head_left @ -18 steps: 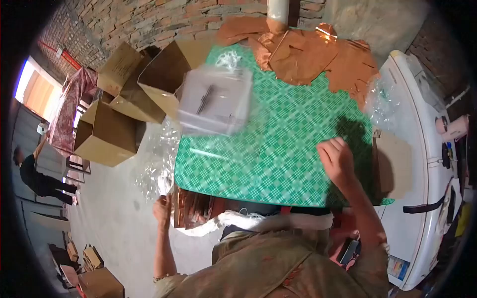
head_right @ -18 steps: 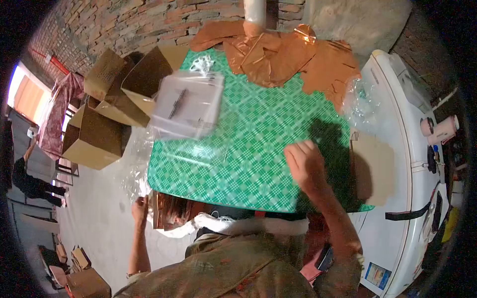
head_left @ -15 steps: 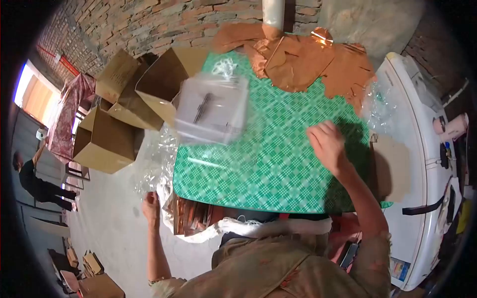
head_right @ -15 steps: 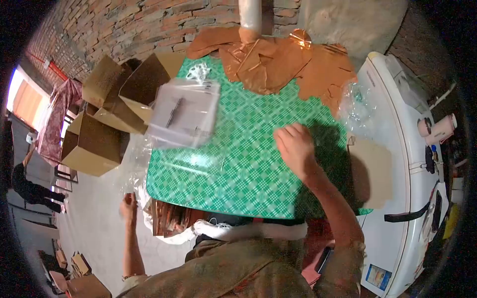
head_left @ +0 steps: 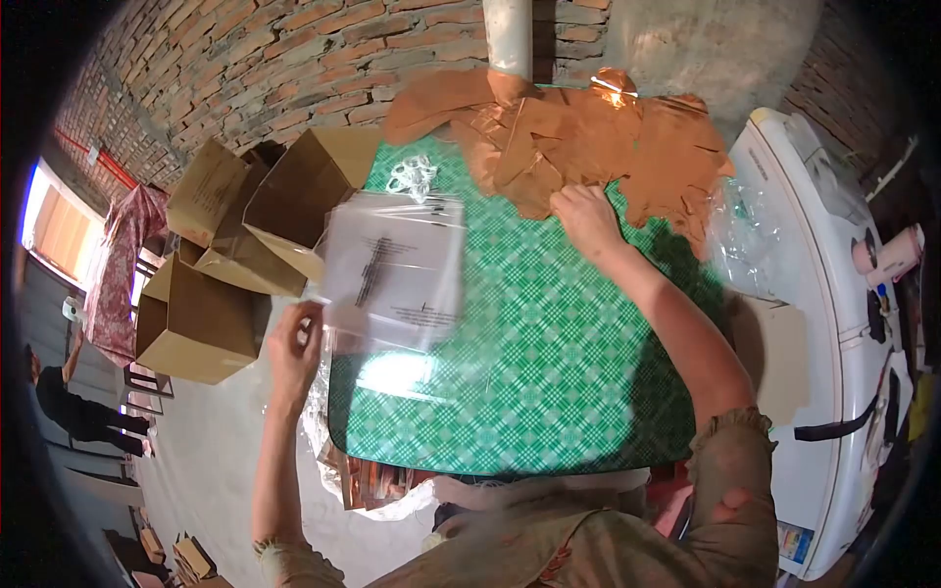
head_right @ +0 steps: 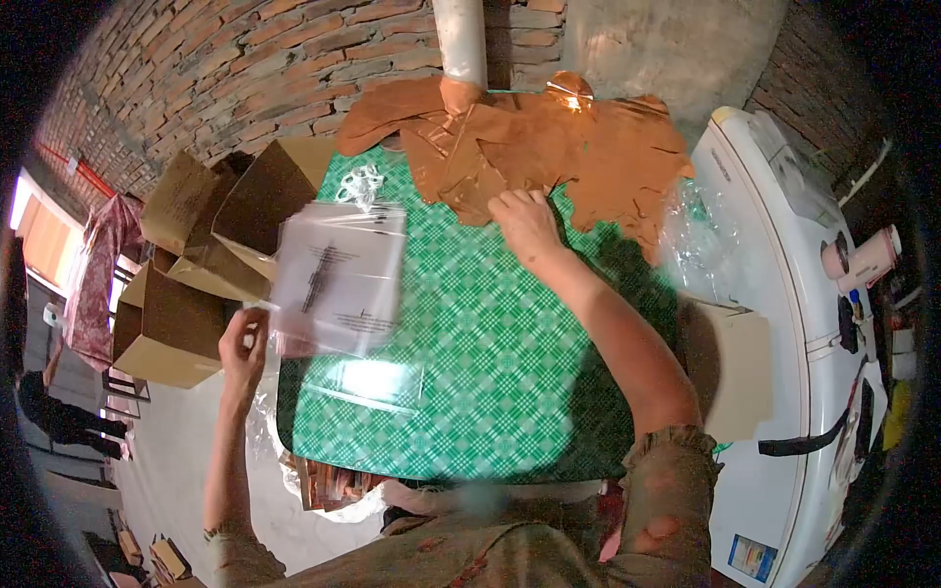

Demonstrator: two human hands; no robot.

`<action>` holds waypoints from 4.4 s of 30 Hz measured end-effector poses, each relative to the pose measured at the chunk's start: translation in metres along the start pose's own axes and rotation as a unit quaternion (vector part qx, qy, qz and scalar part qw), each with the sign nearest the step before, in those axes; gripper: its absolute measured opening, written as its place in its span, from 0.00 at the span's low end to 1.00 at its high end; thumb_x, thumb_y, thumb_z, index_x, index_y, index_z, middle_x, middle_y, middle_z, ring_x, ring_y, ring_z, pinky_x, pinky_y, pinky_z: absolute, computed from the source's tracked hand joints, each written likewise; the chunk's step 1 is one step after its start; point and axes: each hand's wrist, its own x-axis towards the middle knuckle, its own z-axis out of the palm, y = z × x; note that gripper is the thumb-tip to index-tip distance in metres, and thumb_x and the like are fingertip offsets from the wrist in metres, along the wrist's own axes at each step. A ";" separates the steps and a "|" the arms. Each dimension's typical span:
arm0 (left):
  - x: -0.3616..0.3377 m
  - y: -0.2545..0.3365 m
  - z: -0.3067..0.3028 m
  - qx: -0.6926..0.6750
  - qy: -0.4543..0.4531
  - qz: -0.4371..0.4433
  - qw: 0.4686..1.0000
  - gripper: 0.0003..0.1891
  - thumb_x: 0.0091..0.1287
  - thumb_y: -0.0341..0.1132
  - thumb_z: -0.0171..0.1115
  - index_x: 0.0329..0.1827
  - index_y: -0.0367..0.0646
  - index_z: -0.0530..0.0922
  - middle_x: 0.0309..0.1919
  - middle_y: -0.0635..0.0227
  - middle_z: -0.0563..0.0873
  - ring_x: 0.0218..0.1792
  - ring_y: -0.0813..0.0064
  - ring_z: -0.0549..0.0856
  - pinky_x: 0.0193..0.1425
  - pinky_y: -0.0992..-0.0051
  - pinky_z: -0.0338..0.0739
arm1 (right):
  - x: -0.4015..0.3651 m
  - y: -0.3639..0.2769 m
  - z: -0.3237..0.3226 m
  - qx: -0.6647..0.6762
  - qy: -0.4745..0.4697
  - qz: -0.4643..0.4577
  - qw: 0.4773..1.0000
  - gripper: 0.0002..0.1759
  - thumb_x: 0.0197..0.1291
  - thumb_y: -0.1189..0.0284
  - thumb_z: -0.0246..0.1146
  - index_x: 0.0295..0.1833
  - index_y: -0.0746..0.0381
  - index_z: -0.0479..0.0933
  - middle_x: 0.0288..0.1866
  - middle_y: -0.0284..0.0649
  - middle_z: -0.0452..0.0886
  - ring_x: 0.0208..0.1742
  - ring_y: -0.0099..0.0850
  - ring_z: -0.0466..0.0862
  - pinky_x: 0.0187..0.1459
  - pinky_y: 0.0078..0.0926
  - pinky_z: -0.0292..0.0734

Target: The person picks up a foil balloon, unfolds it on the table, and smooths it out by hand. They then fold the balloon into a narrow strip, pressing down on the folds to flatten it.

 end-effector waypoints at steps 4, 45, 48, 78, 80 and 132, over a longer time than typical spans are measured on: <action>0.038 0.046 0.035 -0.004 -0.045 0.082 0.996 0.07 0.73 0.26 0.65 0.52 0.39 0.84 0.42 0.62 0.88 0.35 0.72 0.86 0.38 0.74 0.81 | 0.029 0.024 -0.020 0.251 -0.019 0.084 0.964 0.10 0.70 0.66 0.64 0.48 0.62 0.80 0.51 0.40 0.87 0.58 0.41 0.84 0.60 0.42 0.73; 0.065 0.243 0.074 -0.286 -0.379 0.069 0.878 0.33 0.73 0.62 0.67 0.65 0.41 0.80 0.45 0.73 0.86 0.49 0.81 0.82 0.57 0.77 0.77 | -0.107 -0.039 -0.244 0.572 0.025 0.132 0.810 0.14 0.71 0.66 0.72 0.52 0.65 0.82 0.38 0.26 0.81 0.37 0.14 0.74 0.38 0.19 0.71; 0.067 0.250 0.074 -0.282 -0.361 0.141 0.877 0.40 0.72 0.68 0.63 0.70 0.40 0.76 0.49 0.70 0.86 0.52 0.78 0.83 0.63 0.75 0.75 | -0.100 -0.040 -0.228 0.552 0.029 0.133 0.822 0.13 0.70 0.70 0.72 0.55 0.65 0.82 0.41 0.27 0.84 0.40 0.15 0.77 0.42 0.18 0.74; 0.192 0.115 -0.044 -0.233 0.123 -0.157 0.952 0.16 0.80 0.46 0.61 0.49 0.40 0.85 0.34 0.67 0.88 0.28 0.79 0.85 0.26 0.72 0.80 | -0.032 0.129 -0.168 0.602 0.140 0.388 0.684 0.19 0.70 0.57 0.68 0.58 0.58 0.82 0.48 0.32 0.83 0.49 0.24 0.81 0.44 0.23 0.80; 0.189 0.082 -0.071 -0.247 0.170 -0.071 0.951 0.20 0.79 0.47 0.60 0.58 0.39 0.85 0.40 0.67 0.89 0.33 0.75 0.87 0.33 0.74 0.82 | 0.006 0.155 -0.178 0.587 0.199 0.424 0.661 0.14 0.72 0.61 0.65 0.54 0.60 0.80 0.48 0.36 0.84 0.45 0.29 0.85 0.39 0.27 0.85; 0.153 0.204 -0.016 0.023 0.036 0.181 0.983 0.17 0.66 0.40 0.66 0.52 0.38 0.88 0.32 0.54 0.90 0.31 0.60 0.90 0.39 0.67 0.82 | -0.013 -0.038 -0.076 0.350 0.090 0.148 0.920 0.13 0.70 0.68 0.65 0.50 0.68 0.84 0.44 0.43 0.90 0.44 0.33 0.89 0.48 0.32 0.83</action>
